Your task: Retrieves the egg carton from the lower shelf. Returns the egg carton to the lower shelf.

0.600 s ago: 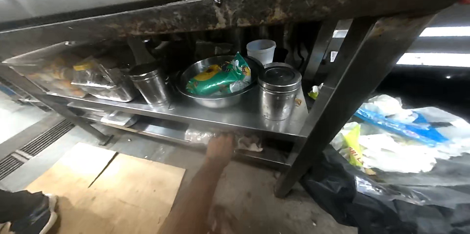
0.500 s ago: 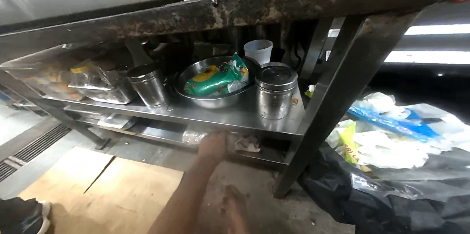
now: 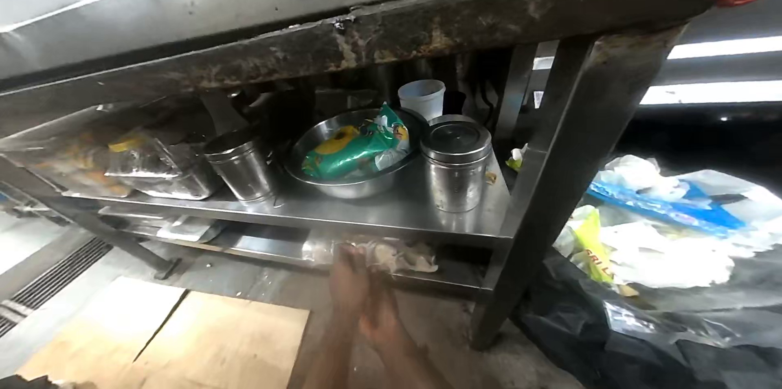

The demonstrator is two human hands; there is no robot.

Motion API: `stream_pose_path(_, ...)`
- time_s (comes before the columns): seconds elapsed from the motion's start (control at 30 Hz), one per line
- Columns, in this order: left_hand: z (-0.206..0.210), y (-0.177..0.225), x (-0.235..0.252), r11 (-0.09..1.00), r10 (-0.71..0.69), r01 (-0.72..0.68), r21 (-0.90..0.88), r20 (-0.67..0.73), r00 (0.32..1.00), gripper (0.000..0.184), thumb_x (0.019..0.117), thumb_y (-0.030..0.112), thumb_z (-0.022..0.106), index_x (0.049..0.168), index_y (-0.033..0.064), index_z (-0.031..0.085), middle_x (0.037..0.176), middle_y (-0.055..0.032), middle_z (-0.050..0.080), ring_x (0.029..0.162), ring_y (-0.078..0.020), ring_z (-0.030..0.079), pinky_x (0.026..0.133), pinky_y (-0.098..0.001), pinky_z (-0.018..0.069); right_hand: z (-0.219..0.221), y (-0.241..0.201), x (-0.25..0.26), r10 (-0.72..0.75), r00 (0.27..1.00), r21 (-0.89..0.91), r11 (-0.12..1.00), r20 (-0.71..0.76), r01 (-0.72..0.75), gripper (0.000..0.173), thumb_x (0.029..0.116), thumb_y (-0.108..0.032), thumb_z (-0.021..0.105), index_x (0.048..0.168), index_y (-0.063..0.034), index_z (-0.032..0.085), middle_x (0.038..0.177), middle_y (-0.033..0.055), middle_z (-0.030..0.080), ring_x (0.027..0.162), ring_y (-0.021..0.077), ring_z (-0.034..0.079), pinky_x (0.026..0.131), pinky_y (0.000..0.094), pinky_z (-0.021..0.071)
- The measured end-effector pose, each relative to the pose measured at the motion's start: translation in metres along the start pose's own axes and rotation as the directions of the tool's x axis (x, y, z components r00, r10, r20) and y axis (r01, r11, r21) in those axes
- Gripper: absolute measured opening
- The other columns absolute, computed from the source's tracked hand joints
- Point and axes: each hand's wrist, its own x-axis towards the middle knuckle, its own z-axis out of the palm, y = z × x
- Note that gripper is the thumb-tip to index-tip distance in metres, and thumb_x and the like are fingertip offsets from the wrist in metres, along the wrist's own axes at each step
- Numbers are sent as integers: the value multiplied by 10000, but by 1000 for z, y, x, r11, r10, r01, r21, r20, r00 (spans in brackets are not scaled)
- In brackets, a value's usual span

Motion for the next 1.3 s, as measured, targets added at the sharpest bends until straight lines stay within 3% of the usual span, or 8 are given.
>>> stream_pose_path(0.2, -6, -5, -2, 991, 53, -62, 118, 79, 995, 385, 838, 142, 738, 1170, 71, 556, 872, -79, 673, 757, -235, 678, 721, -476, 581, 13, -11, -9, -107, 984, -304, 951, -140, 60, 281, 1081, -301, 517, 1137, -38, 598, 829, 124, 654, 673, 222, 640, 559, 389, 537)
stream_pose_path(0.37, -10, 20, 7, 999, -40, 41, -14, 30, 999, 256, 897, 106, 680, 1110, 26, 564, 931, -145, 662, 838, -286, 668, 750, -512, 561, -11, -14, 21, -282, 952, -793, 604, -120, 79, 375, 972, -246, 708, 1212, 20, 597, 826, 134, 707, 657, 221, 699, 602, 391, 599)
stream_pose_path(0.47, -35, 36, 17, 983, -37, 7, 184, 159, 987, 322, 912, 139, 673, 1202, 26, 590, 1008, -148, 688, 915, -282, 687, 831, -505, 567, -33, -10, 37, -272, 949, -870, 493, -160, -5, 440, 944, -265, 726, 1260, 0, 571, 836, 90, 734, 678, 196, 724, 625, 379, 613)
stream_pose_path(0.67, -75, 47, 26, 528, -96, -227, 818, 323, 942, 492, 976, 261, 648, 1431, 129, 512, 1353, -146, 617, 1141, -358, 667, 939, -559, 552, -29, -8, 33, -196, 973, -800, 599, -121, 21, 246, 1021, -148, 619, 1173, 46, 606, 836, 103, 700, 666, 176, 687, 624, 339, 592)
stream_pose_path(0.73, -74, 46, 22, 438, -47, -219, 872, 266, 963, 351, 1002, 292, 589, 1327, 168, 633, 1344, -98, 651, 1154, -341, 668, 916, -561, 552, -18, -8, 22, -167, 973, -676, 736, -158, 17, 243, 1065, -142, 538, 1229, 37, 545, 825, 111, 666, 660, 186, 670, 609, 345, 584)
stream_pose_path(0.93, -70, 17, 28, 887, -84, -40, 460, 246, 966, 279, 1048, 230, 530, 1249, 109, 680, 1090, -151, 719, 1026, -313, 693, 934, -560, 536, 1, 0, 7, 60, 995, -156, 985, -79, -72, 292, 1099, -177, 413, 1339, -29, 485, 1171, 185, 701, 936, 327, 724, 723, 492, 602)
stream_pose_path(1.03, -65, 13, 31, 941, -53, -30, 337, 233, 971, 273, 1056, 243, 518, 1243, 116, 671, 1088, -137, 718, 1014, -296, 695, 918, -565, 542, 14, 3, 2, 129, 991, 58, 990, -30, -127, 304, 1099, -232, 370, 1257, -20, 520, 1144, 184, 668, 947, 345, 702, 760, 546, 594)
stream_pose_path(1.3, -55, 8, 28, 966, -43, -1, 258, 165, 985, 247, 1065, 209, 507, 1157, 76, 692, 965, -102, 722, 888, -242, 703, 857, -485, 569, 40, 8, -33, 20, 969, -146, 988, -248, -58, 304, 1086, -294, 480, 1233, -46, 577, 1029, 129, 737, 792, 243, 723, 617, 385, 583)
